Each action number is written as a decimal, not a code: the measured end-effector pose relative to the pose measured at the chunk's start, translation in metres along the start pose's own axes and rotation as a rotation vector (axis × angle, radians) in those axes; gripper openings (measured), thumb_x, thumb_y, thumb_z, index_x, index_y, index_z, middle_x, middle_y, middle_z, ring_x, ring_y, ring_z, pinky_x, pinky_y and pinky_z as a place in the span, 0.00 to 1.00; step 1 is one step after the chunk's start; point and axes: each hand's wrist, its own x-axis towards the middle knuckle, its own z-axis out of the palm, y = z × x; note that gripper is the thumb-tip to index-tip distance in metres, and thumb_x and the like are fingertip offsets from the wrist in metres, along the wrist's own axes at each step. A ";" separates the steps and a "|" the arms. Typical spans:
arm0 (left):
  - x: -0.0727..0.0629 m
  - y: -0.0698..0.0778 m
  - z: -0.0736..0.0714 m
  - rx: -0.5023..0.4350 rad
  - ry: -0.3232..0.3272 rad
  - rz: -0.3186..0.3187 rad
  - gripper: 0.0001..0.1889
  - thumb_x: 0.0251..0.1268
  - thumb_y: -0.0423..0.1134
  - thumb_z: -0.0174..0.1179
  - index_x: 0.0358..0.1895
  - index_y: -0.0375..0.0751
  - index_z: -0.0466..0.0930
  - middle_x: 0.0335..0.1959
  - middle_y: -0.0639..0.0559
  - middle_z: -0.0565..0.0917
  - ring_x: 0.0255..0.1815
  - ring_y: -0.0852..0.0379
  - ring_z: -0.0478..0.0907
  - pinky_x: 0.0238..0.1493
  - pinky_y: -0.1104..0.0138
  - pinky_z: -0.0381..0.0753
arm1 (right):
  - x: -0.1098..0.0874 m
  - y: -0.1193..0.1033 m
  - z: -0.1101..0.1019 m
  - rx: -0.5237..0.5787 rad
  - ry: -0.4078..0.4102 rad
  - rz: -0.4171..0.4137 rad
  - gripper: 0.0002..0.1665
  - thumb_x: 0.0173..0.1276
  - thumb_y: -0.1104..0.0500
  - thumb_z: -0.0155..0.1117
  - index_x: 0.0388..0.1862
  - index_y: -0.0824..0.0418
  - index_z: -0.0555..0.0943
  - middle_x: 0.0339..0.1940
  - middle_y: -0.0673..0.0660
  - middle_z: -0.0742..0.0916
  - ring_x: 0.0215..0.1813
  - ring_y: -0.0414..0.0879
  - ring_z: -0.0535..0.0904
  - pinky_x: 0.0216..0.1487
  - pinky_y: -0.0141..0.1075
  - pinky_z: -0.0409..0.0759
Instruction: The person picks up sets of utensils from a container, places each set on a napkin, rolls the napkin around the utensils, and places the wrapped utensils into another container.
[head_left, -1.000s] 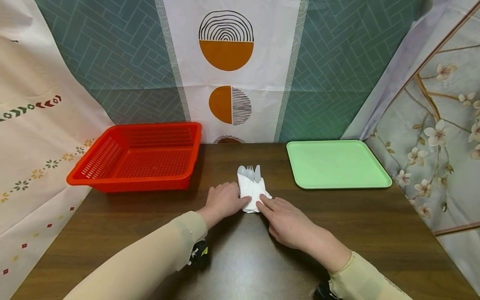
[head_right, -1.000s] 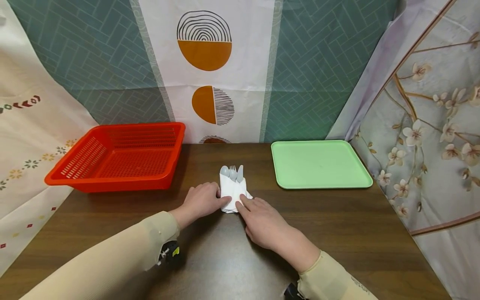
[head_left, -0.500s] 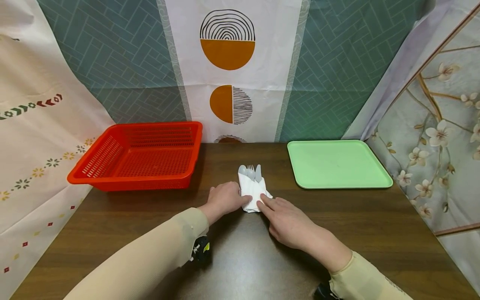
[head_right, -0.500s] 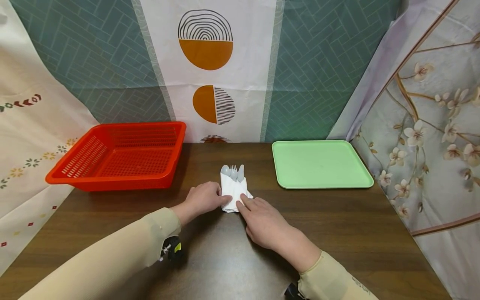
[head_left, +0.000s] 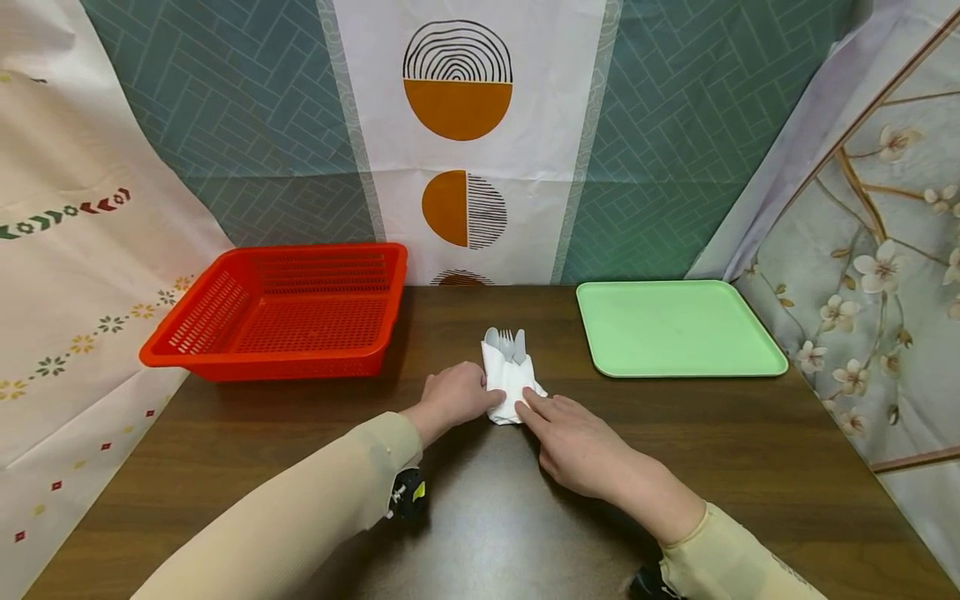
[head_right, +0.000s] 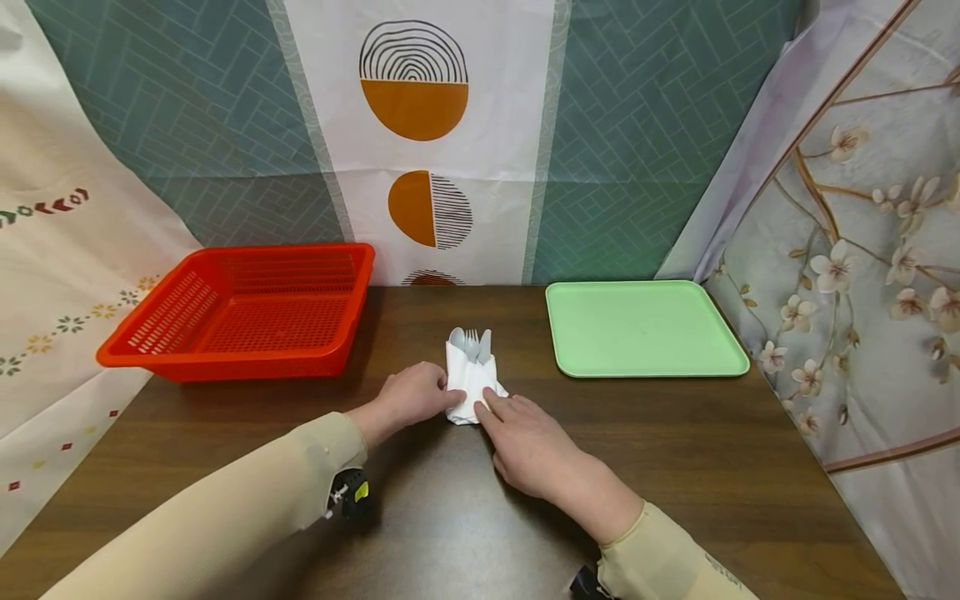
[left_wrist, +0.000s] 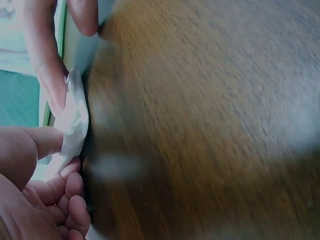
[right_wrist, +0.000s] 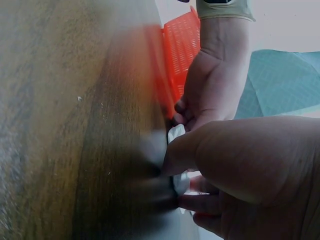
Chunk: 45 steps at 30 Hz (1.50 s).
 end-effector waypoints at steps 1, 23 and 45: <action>0.001 0.000 0.001 -0.006 0.000 0.000 0.23 0.69 0.62 0.69 0.21 0.53 0.84 0.19 0.55 0.80 0.27 0.52 0.78 0.45 0.50 0.74 | 0.000 0.000 0.000 0.000 0.001 0.000 0.35 0.70 0.67 0.68 0.77 0.71 0.76 0.78 0.71 0.78 0.74 0.65 0.80 0.76 0.55 0.74; 0.011 0.000 0.016 -0.157 0.014 0.139 0.17 0.69 0.57 0.74 0.29 0.50 0.86 0.23 0.56 0.82 0.27 0.53 0.78 0.31 0.61 0.78 | 0.001 -0.010 -0.002 0.070 0.114 0.124 0.27 0.69 0.69 0.71 0.67 0.64 0.85 0.60 0.61 0.82 0.50 0.55 0.84 0.54 0.48 0.85; -0.057 0.054 -0.038 -0.649 -0.068 0.051 0.08 0.71 0.33 0.72 0.44 0.32 0.83 0.32 0.49 0.79 0.26 0.56 0.71 0.27 0.68 0.72 | -0.002 -0.016 0.006 0.288 0.122 0.306 0.29 0.73 0.72 0.65 0.72 0.62 0.85 0.65 0.59 0.80 0.50 0.51 0.84 0.42 0.43 0.83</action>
